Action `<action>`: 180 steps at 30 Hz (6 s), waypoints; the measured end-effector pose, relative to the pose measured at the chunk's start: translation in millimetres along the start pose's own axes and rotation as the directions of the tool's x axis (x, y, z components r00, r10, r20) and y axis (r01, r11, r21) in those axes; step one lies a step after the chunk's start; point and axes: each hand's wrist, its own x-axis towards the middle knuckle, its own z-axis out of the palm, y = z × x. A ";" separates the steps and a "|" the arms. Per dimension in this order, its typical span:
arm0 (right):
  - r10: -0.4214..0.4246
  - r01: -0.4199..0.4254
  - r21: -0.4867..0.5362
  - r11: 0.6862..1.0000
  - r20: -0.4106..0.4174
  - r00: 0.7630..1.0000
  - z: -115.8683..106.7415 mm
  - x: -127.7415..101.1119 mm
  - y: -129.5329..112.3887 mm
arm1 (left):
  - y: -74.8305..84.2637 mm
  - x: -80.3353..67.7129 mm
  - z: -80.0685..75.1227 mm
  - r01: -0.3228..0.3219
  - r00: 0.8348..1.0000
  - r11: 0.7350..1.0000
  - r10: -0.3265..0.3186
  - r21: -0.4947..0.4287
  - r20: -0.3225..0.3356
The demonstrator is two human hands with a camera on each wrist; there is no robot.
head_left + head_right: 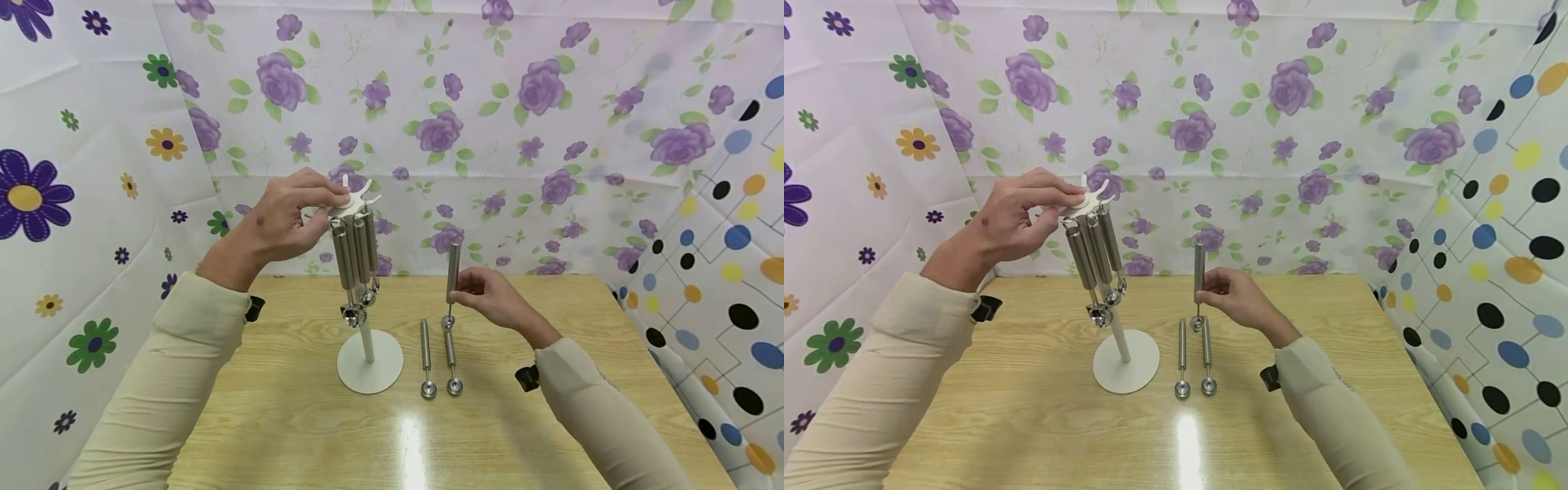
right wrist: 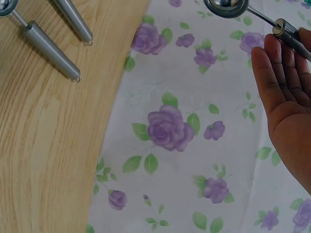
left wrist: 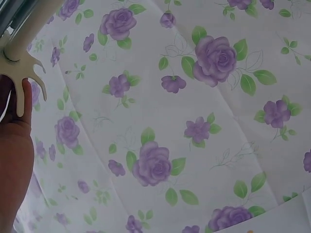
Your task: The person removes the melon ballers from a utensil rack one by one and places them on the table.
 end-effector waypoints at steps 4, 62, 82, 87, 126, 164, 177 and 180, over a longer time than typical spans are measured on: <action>0.018 -0.018 -0.002 1.000 -0.008 1.000 -3.0 -3.2 4.7 | -0.1 1.1 0.9 -0.031 1.000 0.999 0.031 0.010 -0.002; 0.151 -0.150 0.024 0.988 -0.043 0.988 -11.4 -21.4 54.6 | 3.7 -5.2 2.8 -0.024 1.000 0.993 0.025 0.117 -0.003; 0.196 -0.196 -0.011 0.980 -0.021 0.980 -13.9 -28.5 79.6 | 0.4 -7.3 6.8 -0.078 0.996 0.993 0.082 0.087 -0.038; 0.226 -0.227 -0.004 0.974 -0.019 0.974 -12.5 -30.1 88.4 | -0.1 -7.5 6.8 -0.084 0.995 0.992 0.088 0.095 -0.046; 0.467 -0.463 0.066 0.884 -0.079 0.881 38.4 -41.2 149.8 | -0.7 -8.1 9.8 -0.044 0.996 0.998 0.047 0.046 -0.075; 0.536 -0.542 -0.061 0.838 -0.087 0.840 52.8 -34.2 152.6 | -0.1 -7.6 9.7 0.001 0.996 1.000 0.000 0.013 -0.093; 0.427 -0.433 -0.028 0.901 -0.128 0.895 34.1 -22.9 118.5 | -1.6 -6.9 17.5 0.006 0.992 1.000 -0.010 -0.031 -0.127; 0.370 -0.376 -0.037 0.926 -0.121 0.921 28.7 -11.7 99.6 | -2.0 -6.1 19.3 0.009 0.991 0.999 -0.015 -0.041 -0.136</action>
